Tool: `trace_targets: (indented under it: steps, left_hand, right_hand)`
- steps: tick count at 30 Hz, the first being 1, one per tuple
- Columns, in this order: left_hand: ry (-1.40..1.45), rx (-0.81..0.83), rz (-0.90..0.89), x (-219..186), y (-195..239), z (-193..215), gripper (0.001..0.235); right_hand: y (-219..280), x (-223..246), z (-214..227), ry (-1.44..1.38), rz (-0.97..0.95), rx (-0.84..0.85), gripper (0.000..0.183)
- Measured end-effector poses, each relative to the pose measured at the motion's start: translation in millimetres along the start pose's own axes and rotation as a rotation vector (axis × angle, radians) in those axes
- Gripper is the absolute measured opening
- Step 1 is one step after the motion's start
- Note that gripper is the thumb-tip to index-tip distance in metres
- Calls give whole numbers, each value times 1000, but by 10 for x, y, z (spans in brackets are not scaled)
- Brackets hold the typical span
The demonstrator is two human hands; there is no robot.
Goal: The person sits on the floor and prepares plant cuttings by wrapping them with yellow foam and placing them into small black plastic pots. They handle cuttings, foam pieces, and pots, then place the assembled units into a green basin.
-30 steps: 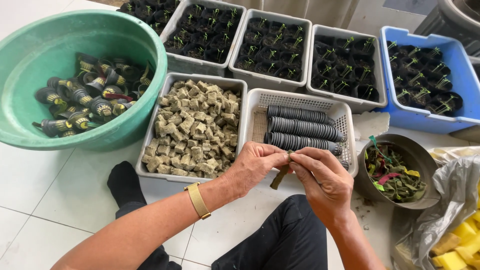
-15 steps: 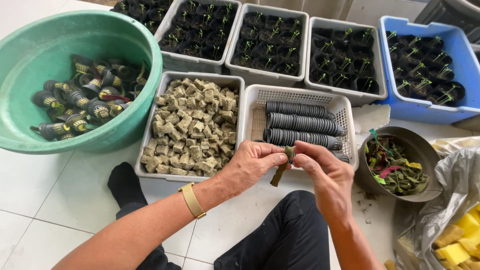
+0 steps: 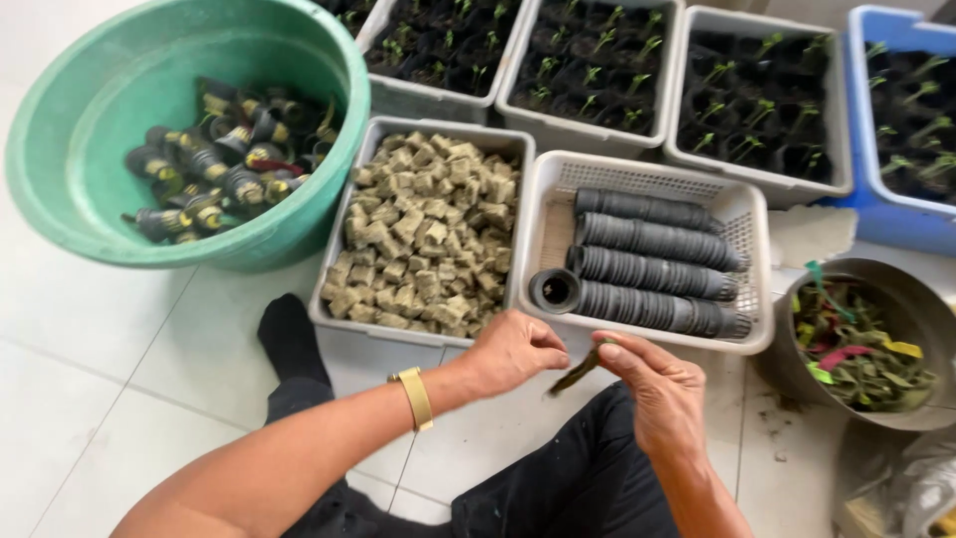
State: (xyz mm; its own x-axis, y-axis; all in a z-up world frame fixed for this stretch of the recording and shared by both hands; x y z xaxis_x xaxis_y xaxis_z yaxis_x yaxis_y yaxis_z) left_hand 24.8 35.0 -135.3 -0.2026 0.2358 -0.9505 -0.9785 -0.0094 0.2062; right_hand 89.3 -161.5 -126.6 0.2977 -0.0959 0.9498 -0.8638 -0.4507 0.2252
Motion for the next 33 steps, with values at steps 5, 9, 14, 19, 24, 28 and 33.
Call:
trace_targets:
  steps: [5,9,14,19,24,28,33]
  left_hand:
    - [-560,-178,72,570,-96,746,16]
    - [-804,-522,139,956,-74,1415,18]
    - [-692,-561,259,1158,-18,1809,20]
    - [-775,-428,308,1155,69,1630,25]
    - [-1001,-313,268,1183,35,1503,25]
    - [-901,-324,174,1239,87,1545,47]
    - [-1080,-211,268,1693,1,1732,32]
  right_hand:
    - [-169,-154,76,41,24,27,20]
    - [-393,-432,94,172,69,145,21]
    - [-505,-1095,-138,222,-49,272,25]
    - [-543,-1687,-143,271,-237,404,28]
    - [-608,-1743,-201,248,-345,476,27]
    - [-582,-1529,-207,179,-360,352,29]
    - [-575,-995,526,-167,-232,144,32]
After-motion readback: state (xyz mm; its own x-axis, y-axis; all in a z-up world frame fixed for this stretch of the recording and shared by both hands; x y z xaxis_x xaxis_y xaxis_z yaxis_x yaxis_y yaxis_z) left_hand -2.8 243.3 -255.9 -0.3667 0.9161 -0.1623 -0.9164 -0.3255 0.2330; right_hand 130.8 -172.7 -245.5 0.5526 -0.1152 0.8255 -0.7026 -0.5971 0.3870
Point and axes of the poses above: each hand's wrist, its own y-axis away from the middle knuckle, its own z-axis out of the back of the hand, x = y × z, the point moved 4 cm from there along -y, towards the middle knuckle, and after that the axes turned 5 degrees about x, right-handed, at the moved point
